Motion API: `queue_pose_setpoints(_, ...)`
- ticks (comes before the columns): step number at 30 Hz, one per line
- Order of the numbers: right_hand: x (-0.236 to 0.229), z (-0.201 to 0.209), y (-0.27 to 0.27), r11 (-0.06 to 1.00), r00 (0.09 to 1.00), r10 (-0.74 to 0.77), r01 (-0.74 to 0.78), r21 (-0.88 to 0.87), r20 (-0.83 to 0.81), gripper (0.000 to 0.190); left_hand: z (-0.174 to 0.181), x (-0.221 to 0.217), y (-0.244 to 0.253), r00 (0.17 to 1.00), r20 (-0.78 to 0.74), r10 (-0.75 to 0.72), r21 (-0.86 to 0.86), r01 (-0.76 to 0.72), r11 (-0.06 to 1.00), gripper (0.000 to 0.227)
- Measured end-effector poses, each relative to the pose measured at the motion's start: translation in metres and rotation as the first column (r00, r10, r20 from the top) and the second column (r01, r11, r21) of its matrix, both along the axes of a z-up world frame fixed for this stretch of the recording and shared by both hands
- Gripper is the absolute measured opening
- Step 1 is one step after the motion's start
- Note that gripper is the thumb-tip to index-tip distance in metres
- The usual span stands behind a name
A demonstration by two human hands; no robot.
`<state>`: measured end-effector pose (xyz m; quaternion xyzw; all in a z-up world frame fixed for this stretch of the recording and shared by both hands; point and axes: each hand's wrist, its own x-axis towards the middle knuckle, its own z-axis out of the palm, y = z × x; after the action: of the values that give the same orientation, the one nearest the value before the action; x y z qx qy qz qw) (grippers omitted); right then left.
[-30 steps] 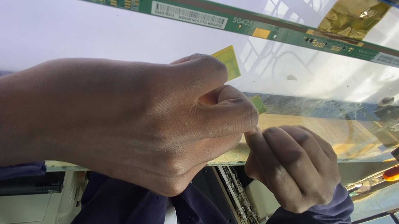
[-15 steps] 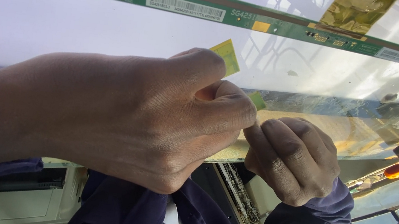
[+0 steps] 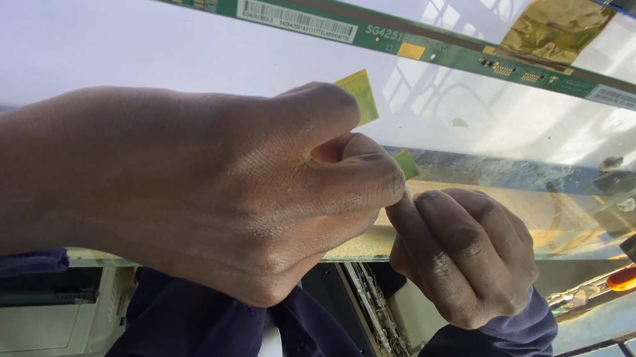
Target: Cleaning the edge of a glass screen panel using a small piece of cleaning material and adjusting adhesive tabs.
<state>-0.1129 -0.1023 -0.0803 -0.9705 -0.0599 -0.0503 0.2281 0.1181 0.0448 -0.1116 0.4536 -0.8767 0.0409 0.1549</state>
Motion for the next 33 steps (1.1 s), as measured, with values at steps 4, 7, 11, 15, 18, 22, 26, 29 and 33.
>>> queue_pose_setpoints(4, -0.003, -0.002, -0.003, 1.0, 0.999, 0.012, -0.012, -0.007, 0.04, 0.004, 0.004, -0.003, -0.008, 1.0, -0.007, -0.024, -0.011, 0.024, 1.0, 0.039)
queue_pose_setpoints(7, -0.006, 0.013, 0.001, 0.997, 0.993, -0.073, 0.075, 0.013, -0.096, 0.015, 0.006, 0.0, -0.009, 1.0, 0.002, -0.008, -0.008, 0.008, 1.0, 0.039)
queue_pose_setpoints(11, -0.004, -0.001, -0.004, 1.0, 0.999, 0.007, -0.007, -0.012, 0.033, 0.005, 0.004, -0.001, -0.007, 1.0, -0.008, -0.021, -0.004, 0.02, 1.0, 0.039)
queue_pose_setpoints(15, -0.004, 0.009, -0.004, 0.999, 0.999, -0.039, 0.039, 0.015, -0.01, 0.008, 0.011, 0.003, -0.007, 1.0, 0.005, -0.02, -0.012, 0.02, 1.0, 0.038)
queue_pose_setpoints(18, -0.002, 0.004, -0.006, 0.999, 1.0, -0.02, 0.02, 0.032, -0.015, 0.013, 0.011, -0.003, -0.005, 1.0, 0.002, -0.025, 0.001, 0.025, 1.0, 0.039)
queue_pose_setpoints(22, -0.004, 0.004, -0.012, 1.0, 0.999, -0.026, 0.026, 0.012, 0.028, 0.009, 0.014, -0.002, -0.015, 0.996, 0.025, -0.083, -0.007, 0.084, 0.996, 0.042)
queue_pose_setpoints(26, -0.014, 0.014, -0.011, 0.988, 0.986, -0.153, 0.155, 0.019, -0.072, 0.012, 0.014, -0.002, -0.017, 0.993, -0.056, -0.107, 0.002, 0.107, 0.994, 0.029)
queue_pose_setpoints(29, -0.012, 0.012, -0.015, 0.98, 0.979, -0.194, 0.196, 0.024, -0.057, 0.014, 0.017, -0.001, -0.021, 0.991, -0.068, -0.114, -0.01, 0.113, 0.994, 0.03)
queue_pose_setpoints(33, -0.015, 0.008, -0.019, 0.987, 0.99, -0.143, 0.141, 0.074, 0.018, 0.01, 0.018, -0.003, -0.024, 0.981, -0.183, -0.059, -0.048, 0.051, 0.998, 0.025)
